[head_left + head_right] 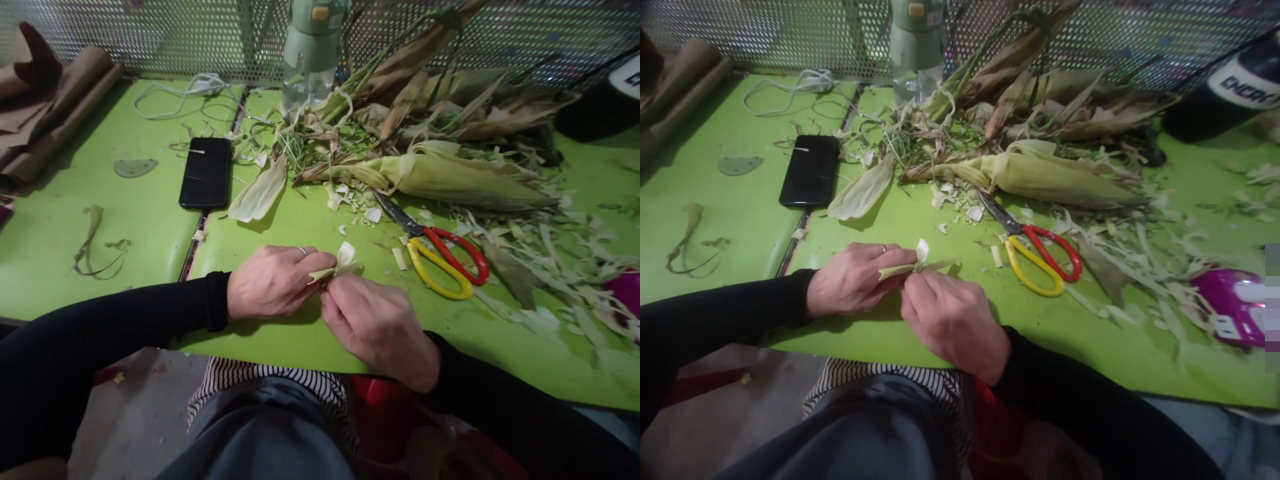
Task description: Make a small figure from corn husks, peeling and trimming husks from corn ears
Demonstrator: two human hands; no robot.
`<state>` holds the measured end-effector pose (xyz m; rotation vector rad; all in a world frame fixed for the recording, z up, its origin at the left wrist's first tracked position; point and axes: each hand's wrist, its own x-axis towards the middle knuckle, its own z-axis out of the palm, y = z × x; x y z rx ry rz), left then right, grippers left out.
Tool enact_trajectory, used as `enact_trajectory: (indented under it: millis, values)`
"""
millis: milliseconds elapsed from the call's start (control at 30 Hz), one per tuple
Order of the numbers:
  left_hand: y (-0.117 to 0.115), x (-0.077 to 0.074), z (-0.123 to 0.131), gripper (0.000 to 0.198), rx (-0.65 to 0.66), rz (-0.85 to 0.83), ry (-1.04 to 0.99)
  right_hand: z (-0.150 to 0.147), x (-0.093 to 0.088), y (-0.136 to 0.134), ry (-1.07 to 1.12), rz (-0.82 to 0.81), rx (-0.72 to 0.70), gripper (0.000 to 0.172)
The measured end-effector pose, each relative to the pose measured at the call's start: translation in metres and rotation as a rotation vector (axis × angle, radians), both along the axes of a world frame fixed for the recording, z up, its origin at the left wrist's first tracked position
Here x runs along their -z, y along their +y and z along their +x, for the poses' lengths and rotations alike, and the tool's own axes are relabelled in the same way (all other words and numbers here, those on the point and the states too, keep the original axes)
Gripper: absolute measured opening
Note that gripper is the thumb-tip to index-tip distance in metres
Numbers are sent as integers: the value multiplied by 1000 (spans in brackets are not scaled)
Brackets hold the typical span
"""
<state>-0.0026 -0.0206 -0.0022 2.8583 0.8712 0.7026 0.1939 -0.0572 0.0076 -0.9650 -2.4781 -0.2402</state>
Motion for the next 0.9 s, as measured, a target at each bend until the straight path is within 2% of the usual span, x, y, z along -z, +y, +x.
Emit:
enact_trajectory:
  millis: [133,200,300,400,500,667,800,900]
  values:
    - [2,3,1,26,-4,-76,-11,-2,4,1,-6,13,3,31]
    - [7,3,3,28,-28,-186,-56,-2,5,4,-1,22,8,31]
    - [20,0,3,26,-16,-508,-243,4,1,13,108,-70,2,30]
    - [32,-4,1,23,123,-831,-469,14,-6,25,341,-92,43,28]
    - [36,-5,-3,22,225,-1017,-593,18,-7,35,350,-124,95,27]
    - [31,-3,-2,25,198,-1084,-593,14,-2,35,247,-390,58,24]
    - [24,-5,2,26,112,-1038,-582,12,-4,29,195,-436,16,18]
    - [19,-7,4,37,44,-988,-574,11,-7,25,172,-448,-49,18]
